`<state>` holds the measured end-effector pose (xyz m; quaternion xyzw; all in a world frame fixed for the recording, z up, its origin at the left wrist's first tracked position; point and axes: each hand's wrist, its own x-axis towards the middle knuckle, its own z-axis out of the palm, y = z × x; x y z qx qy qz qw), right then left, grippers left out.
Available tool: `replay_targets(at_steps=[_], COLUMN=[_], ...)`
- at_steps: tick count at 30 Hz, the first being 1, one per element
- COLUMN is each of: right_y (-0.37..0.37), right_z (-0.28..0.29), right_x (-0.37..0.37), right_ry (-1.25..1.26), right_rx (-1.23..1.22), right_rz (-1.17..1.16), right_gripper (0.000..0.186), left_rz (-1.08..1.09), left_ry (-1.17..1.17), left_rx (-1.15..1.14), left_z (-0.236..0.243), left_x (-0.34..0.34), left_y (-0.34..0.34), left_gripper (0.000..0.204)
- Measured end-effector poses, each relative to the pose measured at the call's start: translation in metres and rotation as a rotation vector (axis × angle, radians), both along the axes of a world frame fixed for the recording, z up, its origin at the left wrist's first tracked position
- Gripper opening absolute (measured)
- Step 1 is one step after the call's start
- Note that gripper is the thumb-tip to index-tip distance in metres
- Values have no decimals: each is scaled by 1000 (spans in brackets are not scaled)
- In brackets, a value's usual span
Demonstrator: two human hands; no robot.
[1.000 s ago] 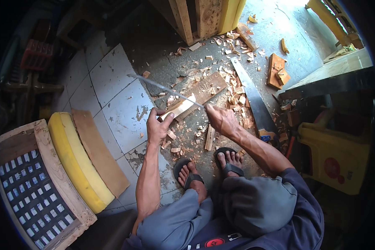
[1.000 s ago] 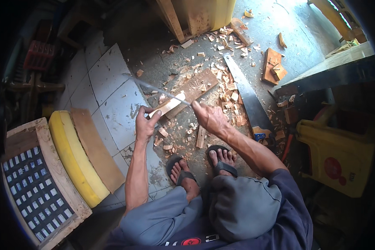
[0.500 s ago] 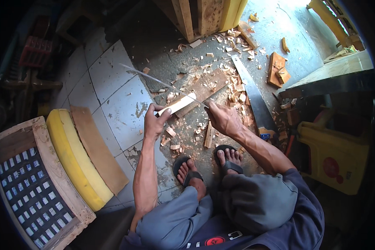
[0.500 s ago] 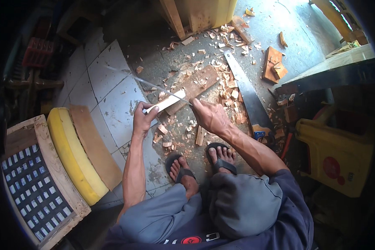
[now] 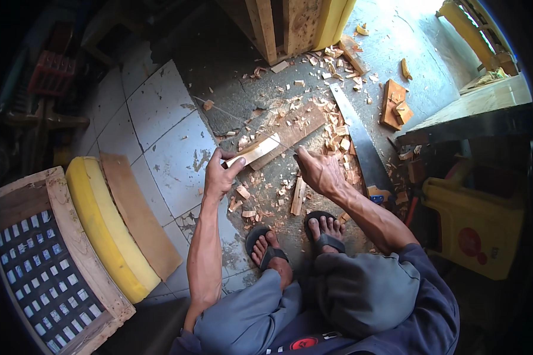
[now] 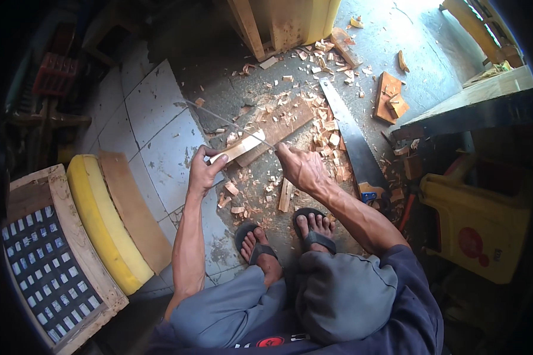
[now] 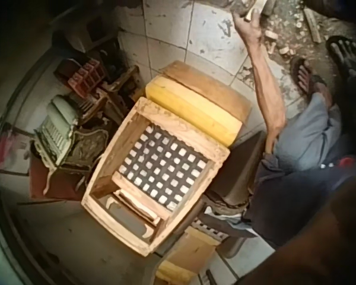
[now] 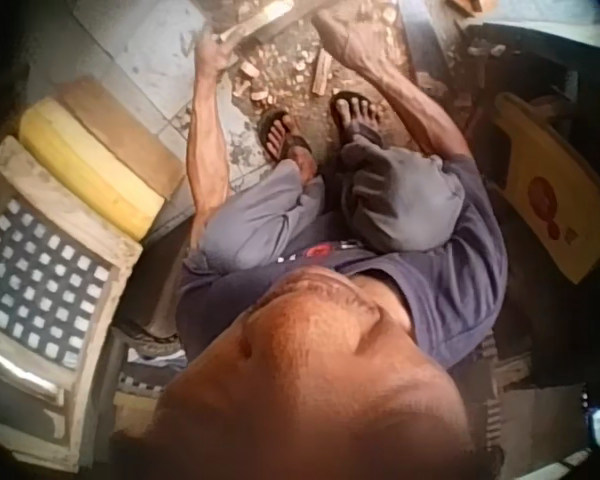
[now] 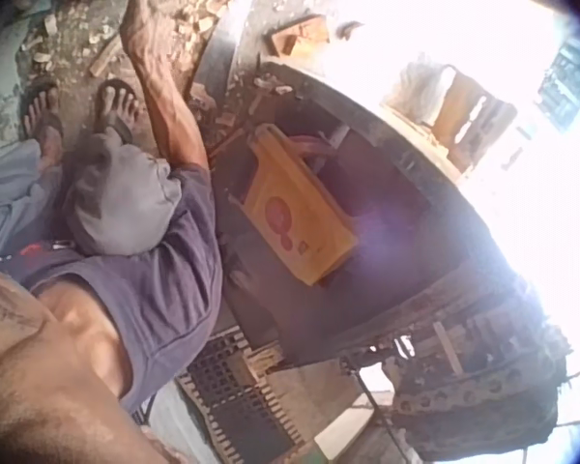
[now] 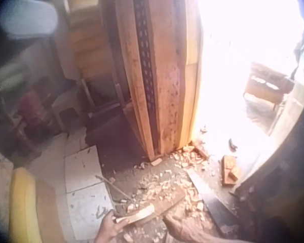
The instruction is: The person shapes a piece of wood using a large knife and a handsaw while sitting on the floor.
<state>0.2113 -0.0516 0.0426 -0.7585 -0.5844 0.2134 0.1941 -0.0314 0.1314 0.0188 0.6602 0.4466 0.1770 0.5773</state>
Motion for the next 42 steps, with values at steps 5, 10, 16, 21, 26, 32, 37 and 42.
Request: replay_targets(at_steps=[5, 10, 16, 21, 26, 32, 37, 42], right_y=[-1, -4, -8, -15, -11, -23, -8, -15], right_z=[-19, -19, -13, 10, -17, -40, -4, -18], right_x=[14, 2, 6, -10, 16, 14, 5, 18], right_ry=[-111, -37, -52, 103, -60, -63, 51, -34], right_rx=[-283, 36, -101, 374, -280, 11, 420, -184], right_rz=[-23, 9, -80, -93, -64, -93, -80, -86], right_gripper=[11, 8, 18, 21, 17, 16, 15, 19], left_rz=[-19, -2, -86, -94, -171, -125, -140, -205], left_ry=[-8, 6, 58, 35, 66, -4, 13, 17], left_rx=[-50, 61, 10, -61, 72, -152, -111, -78], left_z=[6, -7, 4, 7, 15, 12, 16, 18], left_x=[12, 7, 10, 2, 18, 18, 17, 25], left_y=[-2, 5, 4, 10, 12, 14, 33, 35], left_gripper=[33, 42, 44, 40, 34, 32, 30, 29])
